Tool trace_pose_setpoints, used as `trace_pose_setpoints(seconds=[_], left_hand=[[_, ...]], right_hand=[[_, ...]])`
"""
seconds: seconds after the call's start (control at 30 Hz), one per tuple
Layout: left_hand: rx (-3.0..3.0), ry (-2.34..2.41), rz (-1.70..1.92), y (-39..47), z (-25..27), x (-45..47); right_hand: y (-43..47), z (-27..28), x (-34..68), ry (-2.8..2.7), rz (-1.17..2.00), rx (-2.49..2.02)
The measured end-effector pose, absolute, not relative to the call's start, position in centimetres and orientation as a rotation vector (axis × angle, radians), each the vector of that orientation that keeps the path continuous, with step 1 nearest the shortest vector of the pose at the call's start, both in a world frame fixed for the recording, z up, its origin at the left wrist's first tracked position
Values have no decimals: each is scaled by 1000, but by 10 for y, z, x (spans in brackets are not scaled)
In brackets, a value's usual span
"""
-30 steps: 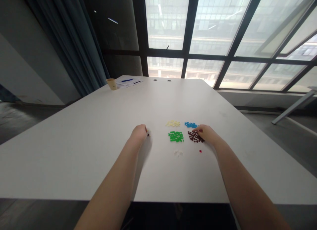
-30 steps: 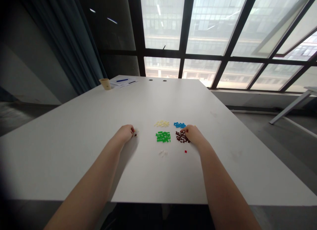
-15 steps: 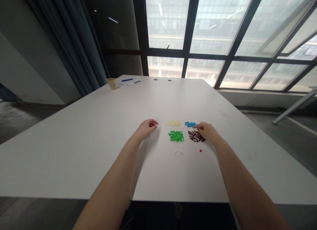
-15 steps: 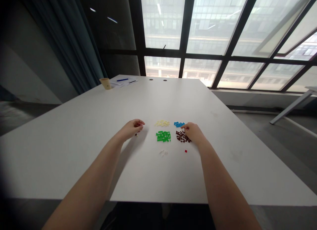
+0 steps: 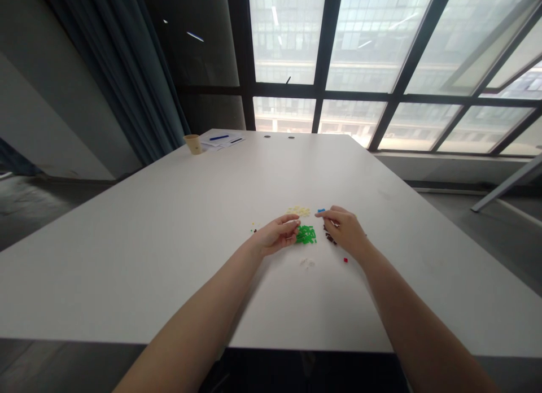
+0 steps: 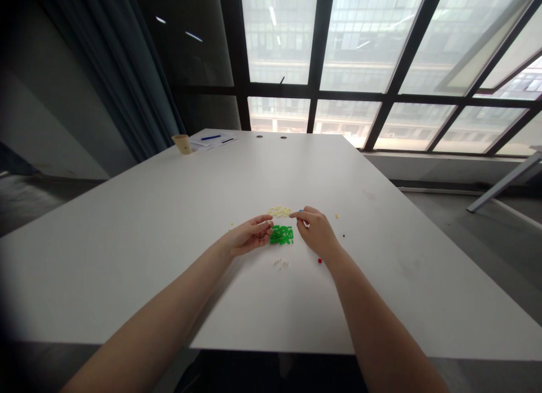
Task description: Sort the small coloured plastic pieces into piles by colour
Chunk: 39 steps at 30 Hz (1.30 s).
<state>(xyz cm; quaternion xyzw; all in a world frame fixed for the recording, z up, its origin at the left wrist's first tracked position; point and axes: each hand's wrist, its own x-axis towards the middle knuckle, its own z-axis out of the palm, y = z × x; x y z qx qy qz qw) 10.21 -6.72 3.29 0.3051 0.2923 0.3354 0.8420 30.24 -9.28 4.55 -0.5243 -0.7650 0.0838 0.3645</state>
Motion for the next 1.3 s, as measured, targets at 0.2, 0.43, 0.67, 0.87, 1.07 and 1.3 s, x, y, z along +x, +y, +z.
trace_pose_setpoints(seconds=[0.2,0.43,0.67,0.87,1.07,1.3], left_hand=[[632,601,691,-70,35,105],[651,572,659,-69,30,104],[709,535,649,-69,29,104],[862,604,659,-71,31,108],[1721,1447,873,-51,26,81],[1952,1970,506,-35,22,48]], right_hand=[[-100,47,292,-1998,249,-1266],[-105,49,285,-1994,272,-1223],[-108,47,271,-2036,130,-1188],[-108,43,266,-2070,56,-1217],[-88,40,278,-1962,54,-1402],[-23,30,293,-1973,70,-1701]])
